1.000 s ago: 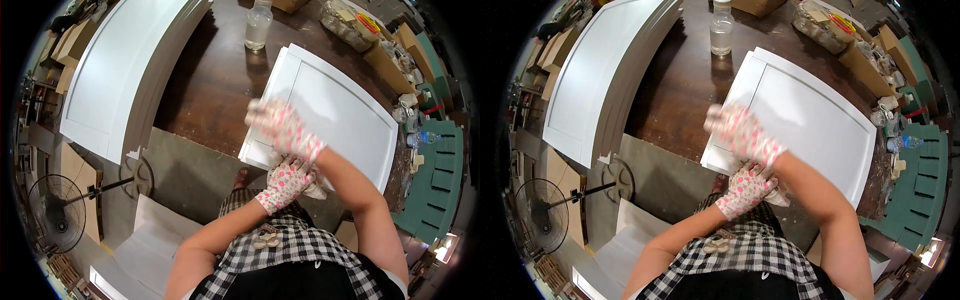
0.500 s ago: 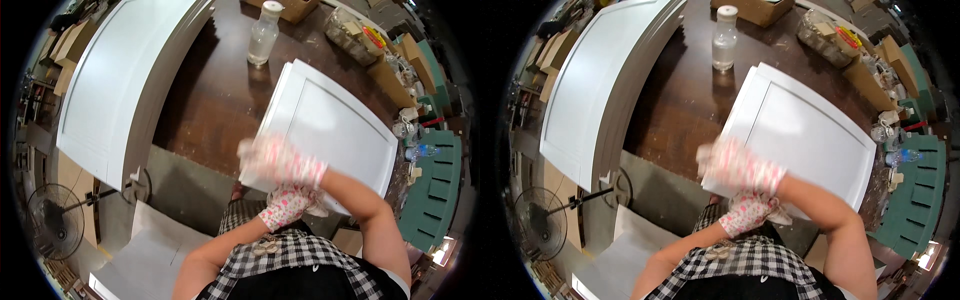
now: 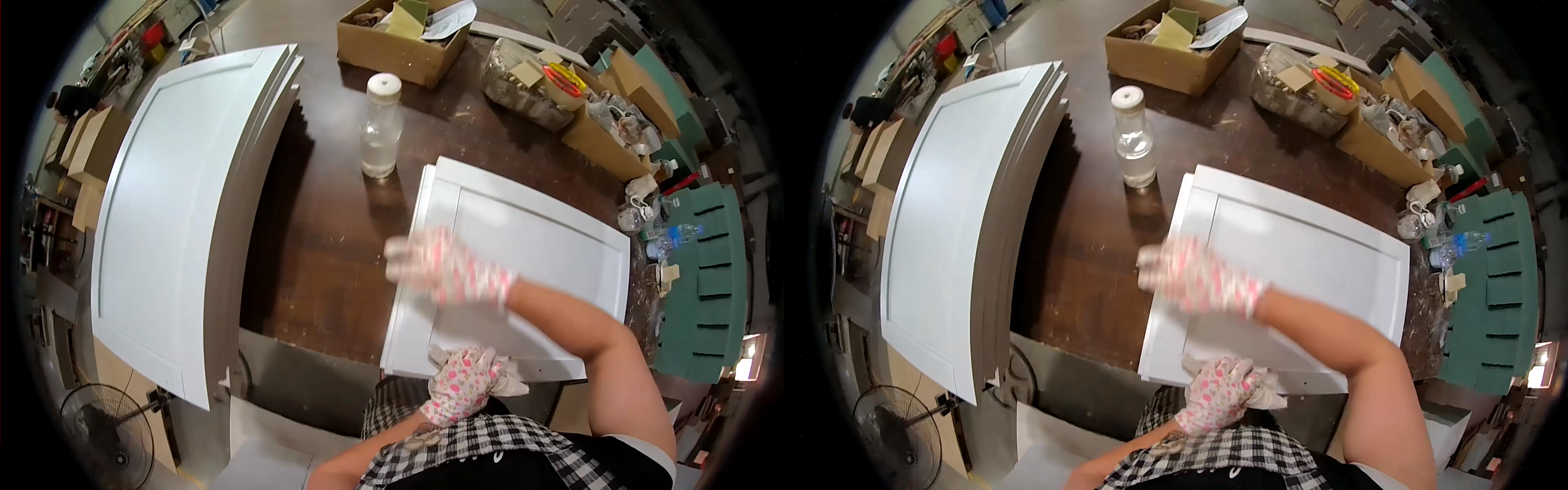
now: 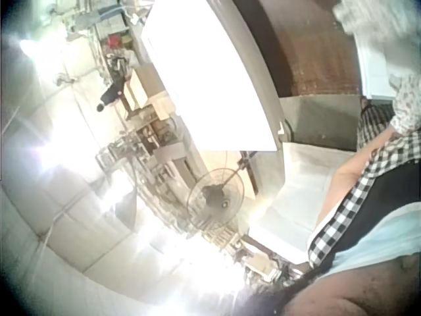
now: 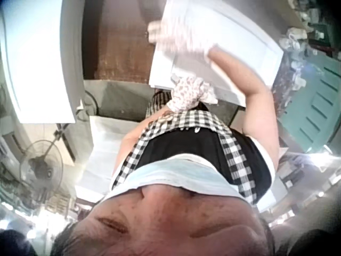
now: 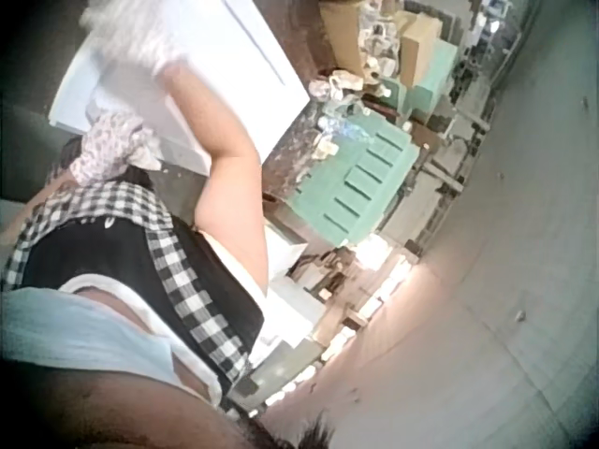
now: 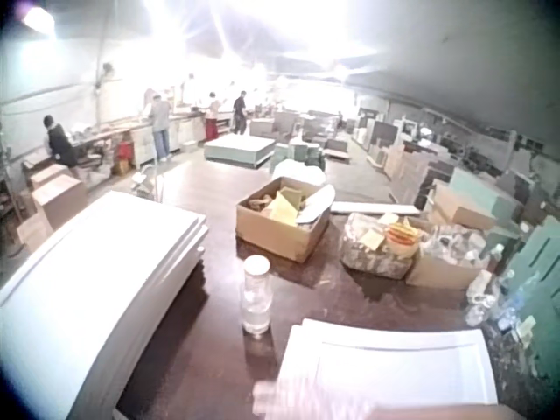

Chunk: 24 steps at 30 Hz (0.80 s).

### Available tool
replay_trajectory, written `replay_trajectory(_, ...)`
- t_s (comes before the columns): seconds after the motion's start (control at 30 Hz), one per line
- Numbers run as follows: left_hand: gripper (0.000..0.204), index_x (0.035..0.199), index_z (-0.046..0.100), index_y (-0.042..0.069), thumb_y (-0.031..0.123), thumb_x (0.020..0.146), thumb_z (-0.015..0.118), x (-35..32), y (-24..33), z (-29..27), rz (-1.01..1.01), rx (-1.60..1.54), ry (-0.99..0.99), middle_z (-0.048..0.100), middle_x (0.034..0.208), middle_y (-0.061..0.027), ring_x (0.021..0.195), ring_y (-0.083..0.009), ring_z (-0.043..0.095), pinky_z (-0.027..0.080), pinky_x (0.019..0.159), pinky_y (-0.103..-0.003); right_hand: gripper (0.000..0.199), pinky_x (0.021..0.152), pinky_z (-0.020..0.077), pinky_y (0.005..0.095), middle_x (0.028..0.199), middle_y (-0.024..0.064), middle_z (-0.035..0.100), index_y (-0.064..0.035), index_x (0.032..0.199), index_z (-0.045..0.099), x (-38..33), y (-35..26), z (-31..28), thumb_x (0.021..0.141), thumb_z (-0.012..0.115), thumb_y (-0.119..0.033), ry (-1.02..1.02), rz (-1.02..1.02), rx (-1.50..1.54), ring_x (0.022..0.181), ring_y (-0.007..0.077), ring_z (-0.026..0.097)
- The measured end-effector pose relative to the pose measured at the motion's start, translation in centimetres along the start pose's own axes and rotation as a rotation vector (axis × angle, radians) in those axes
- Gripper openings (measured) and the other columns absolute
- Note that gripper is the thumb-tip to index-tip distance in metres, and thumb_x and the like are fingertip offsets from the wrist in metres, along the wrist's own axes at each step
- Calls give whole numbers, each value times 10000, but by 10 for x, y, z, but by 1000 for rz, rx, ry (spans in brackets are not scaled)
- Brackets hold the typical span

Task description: The person wipes a white furniture panel with a cloth, then uses a small brush to apply a white substance from a cup into small holes and along the edges of the panel, before wiping the surface again.

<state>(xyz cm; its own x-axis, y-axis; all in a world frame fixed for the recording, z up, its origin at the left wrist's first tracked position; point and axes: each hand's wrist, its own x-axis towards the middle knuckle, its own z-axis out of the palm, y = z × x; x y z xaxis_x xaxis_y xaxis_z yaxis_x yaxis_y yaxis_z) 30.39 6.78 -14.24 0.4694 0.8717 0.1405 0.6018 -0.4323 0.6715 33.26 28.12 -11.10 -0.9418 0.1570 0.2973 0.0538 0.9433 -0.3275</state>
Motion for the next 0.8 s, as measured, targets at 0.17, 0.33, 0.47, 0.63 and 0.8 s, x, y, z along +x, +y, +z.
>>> replay_trajectory(0.17, 416, 1030, 606, 100, 188, 630, 676, 12, 12, -19, -12, 57, -128, 555, 1122, -81, 1017, -251, 540, 419, 868, -403, 488, 886, 447, 454, 1323, 70, 510, -212, 1206, 599, -14, 64, -23, 720, 643, -216, 12, 227, -347, 1106, 302, 527)
replay_trajectory(0.33, 458, 1024, 621, 124, 161, 575, 700, 18, 13, -24, -45, 38, -111, 567, 1128, -65, 1022, -248, 552, 430, 873, -408, 361, 840, 462, 431, 1286, 33, 552, -225, 1162, 613, 15, 132, -26, 801, 607, -220, 270, 743, -535, 1053, 275, 543)
replay_trajectory(0.47, 505, 1061, 625, 127, 150, 565, 718, 11, 7, -20, -43, -4, -81, 570, 1122, -72, 1026, -251, 557, 440, 868, -407, 314, 900, 464, 401, 1285, 36, 552, -193, 1162, 610, 9, 94, -9, 852, 564, -215, 244, 657, -325, 1063, 275, 547)
replay_trajectory(0.63, 427, 958, 648, 137, 154, 541, 737, 17, 16, -17, -58, 17, -99, 587, 1094, -37, 1022, -242, 558, 432, 880, -410, 270, 877, 501, 406, 1151, 101, 622, -154, 1074, 653, -175, 119, -75, 815, 579, -131, 400, 1034, -437, 1029, 320, 594)
replay_trajectory(0.8, 435, 986, 637, 150, 170, 563, 735, 13, 9, -18, -92, 80, -173, 565, 1114, -29, 1038, -242, 531, 405, 891, -420, 361, 793, 534, 389, 1057, 123, 651, -98, 1102, 649, -183, 77, -97, 746, 601, -65, 618, 867, -307, 902, 308, 641)
